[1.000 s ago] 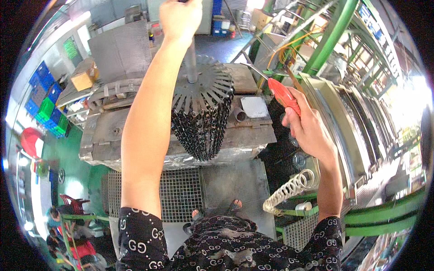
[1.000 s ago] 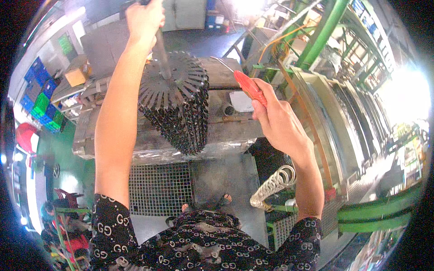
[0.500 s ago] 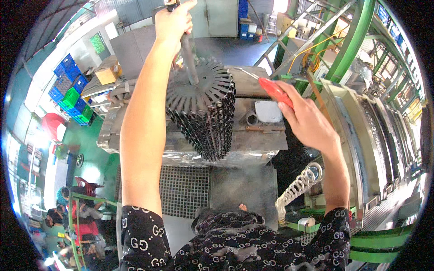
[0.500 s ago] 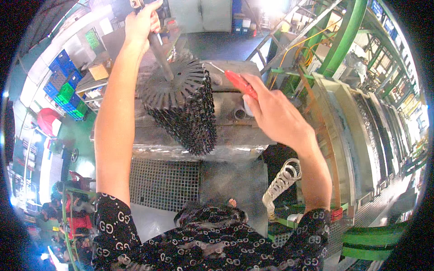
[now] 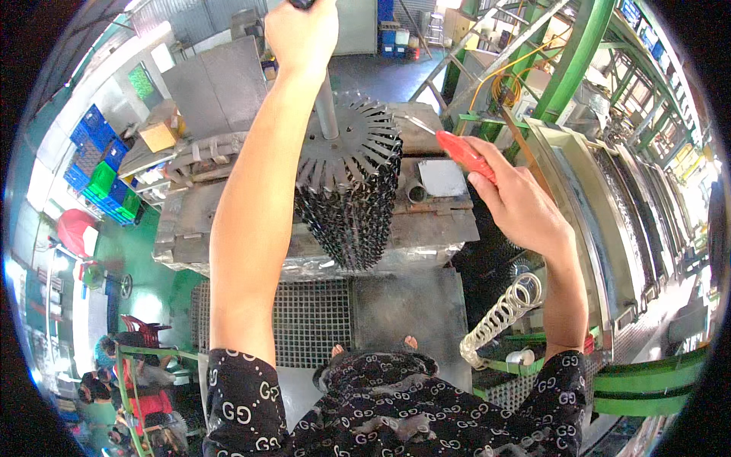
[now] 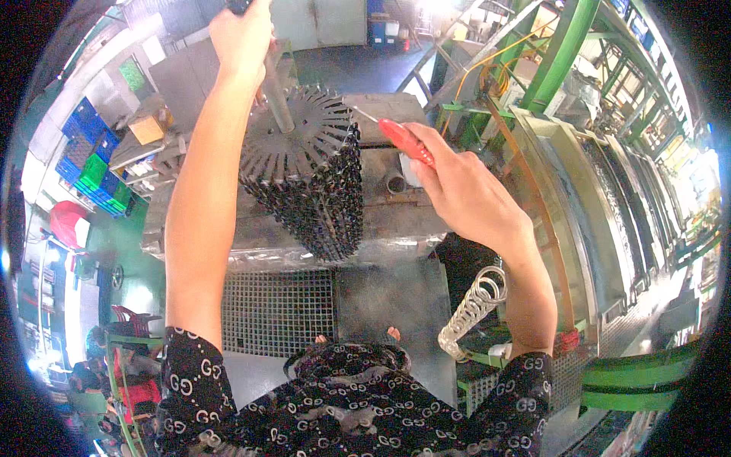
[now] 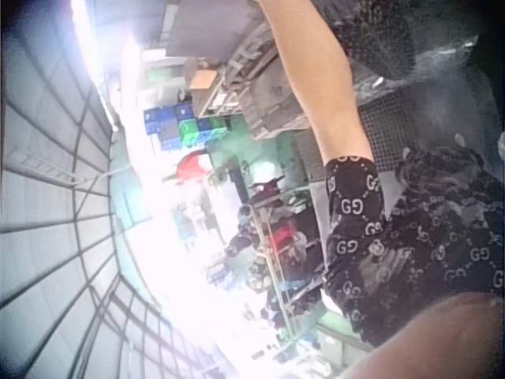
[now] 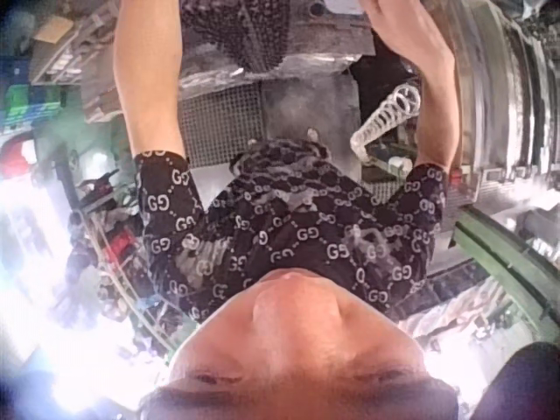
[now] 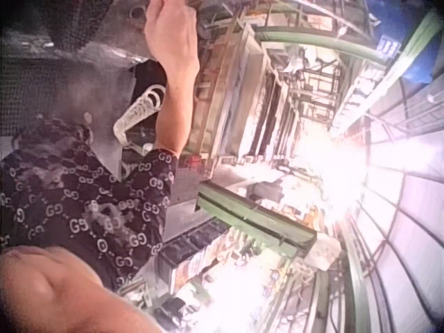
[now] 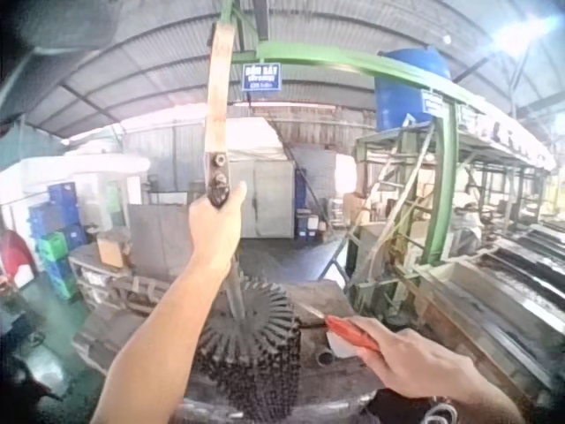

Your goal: The person uses a wrench to tighten clamps on a wooden frame attached to a large machine. They then use a red-handled tool to scrape or clean a rotating cylindrical brush component.

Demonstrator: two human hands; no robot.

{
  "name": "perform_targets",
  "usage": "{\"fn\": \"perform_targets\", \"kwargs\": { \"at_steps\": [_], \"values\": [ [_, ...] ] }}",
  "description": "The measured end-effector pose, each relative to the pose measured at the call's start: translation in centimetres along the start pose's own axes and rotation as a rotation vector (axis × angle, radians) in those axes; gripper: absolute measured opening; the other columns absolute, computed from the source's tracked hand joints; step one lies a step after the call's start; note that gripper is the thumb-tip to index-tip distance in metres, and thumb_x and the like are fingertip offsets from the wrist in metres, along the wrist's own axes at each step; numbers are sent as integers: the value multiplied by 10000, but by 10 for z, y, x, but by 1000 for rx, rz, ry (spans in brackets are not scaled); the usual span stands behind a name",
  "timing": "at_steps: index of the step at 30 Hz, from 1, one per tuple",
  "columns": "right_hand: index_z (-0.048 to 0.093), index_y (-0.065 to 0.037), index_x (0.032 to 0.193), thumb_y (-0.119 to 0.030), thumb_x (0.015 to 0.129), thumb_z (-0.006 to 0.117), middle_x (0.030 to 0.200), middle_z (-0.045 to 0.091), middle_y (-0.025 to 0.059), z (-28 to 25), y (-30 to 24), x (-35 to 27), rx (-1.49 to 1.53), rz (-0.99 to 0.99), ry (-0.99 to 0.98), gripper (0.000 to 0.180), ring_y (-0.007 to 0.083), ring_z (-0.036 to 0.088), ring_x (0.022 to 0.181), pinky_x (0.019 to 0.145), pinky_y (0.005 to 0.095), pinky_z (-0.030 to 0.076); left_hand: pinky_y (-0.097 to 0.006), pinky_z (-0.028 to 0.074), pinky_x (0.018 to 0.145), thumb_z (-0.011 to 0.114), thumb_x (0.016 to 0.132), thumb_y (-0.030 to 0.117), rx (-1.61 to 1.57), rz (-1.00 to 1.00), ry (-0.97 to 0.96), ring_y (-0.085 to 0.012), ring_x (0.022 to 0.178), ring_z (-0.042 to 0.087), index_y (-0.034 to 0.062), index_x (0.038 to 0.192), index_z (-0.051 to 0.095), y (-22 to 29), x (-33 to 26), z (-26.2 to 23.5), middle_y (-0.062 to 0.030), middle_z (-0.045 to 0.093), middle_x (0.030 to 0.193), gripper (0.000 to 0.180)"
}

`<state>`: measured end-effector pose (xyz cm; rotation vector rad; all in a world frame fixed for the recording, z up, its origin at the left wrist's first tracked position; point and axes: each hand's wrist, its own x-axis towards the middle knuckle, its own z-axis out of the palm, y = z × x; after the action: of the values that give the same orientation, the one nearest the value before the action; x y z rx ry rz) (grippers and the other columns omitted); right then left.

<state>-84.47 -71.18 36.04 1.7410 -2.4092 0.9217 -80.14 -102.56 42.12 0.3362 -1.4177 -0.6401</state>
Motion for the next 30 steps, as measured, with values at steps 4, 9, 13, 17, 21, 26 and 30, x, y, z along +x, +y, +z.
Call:
{"fn": "perform_targets", "kwargs": {
  "at_steps": [4,9,13,17,21,26,30],
  "values": [
    [408,-73,1386,-172,985,510,832,636,277,-1,-15,-5,-49,92,-8,425,468,618,788,692,523,459,-352,362,422,717,836,209,-422,-502,-394,-152,424,504,53,626,588,-3,16,-14,-19,547,542,292],
    [402,-87,1392,-180,987,509,828,639,277,3,-33,-6,-85,126,-4,429,465,624,783,687,533,458,-294,346,395,712,839,183,-171,-318,-136,-109,399,442,111,639,539,2,15,-8,28,465,502,274],
    [406,-102,1391,-202,991,506,819,640,280,7,-39,-7,-102,145,-25,424,461,631,781,689,540,464,-326,376,432,728,843,227,-504,-597,-511,-146,432,496,53,659,576,-24,29,-21,-9,520,529,295],
    [410,-103,1388,-210,990,508,823,644,281,7,-40,-4,-129,145,-34,424,457,637,801,708,539,471,-330,372,432,748,843,258,-332,-474,-327,-147,426,497,43,646,568,1,16,-22,-27,540,537,342],
    [414,-103,1384,-209,987,514,836,647,278,-1,-42,-4,-115,137,-43,423,453,636,804,714,534,470,-292,385,469,740,848,243,-334,-470,-331,-97,443,414,99,701,502,19,7,-31,31,431,536,314],
    [423,-86,1361,-216,990,517,828,645,275,-3,-23,-5,-57,77,-16,404,453,633,781,695,531,466,-288,389,420,770,806,241,-456,-502,-460,-103,409,460,104,679,516,8,20,-29,19,478,519,315],
    [427,-72,1348,-227,1000,504,794,637,272,-8,-15,-1,-25,106,-69,389,455,632,759,678,540,461,-266,369,430,762,826,260,-283,-409,-174,-86,437,430,114,667,501,8,9,-12,30,451,539,339]
  ]
}}
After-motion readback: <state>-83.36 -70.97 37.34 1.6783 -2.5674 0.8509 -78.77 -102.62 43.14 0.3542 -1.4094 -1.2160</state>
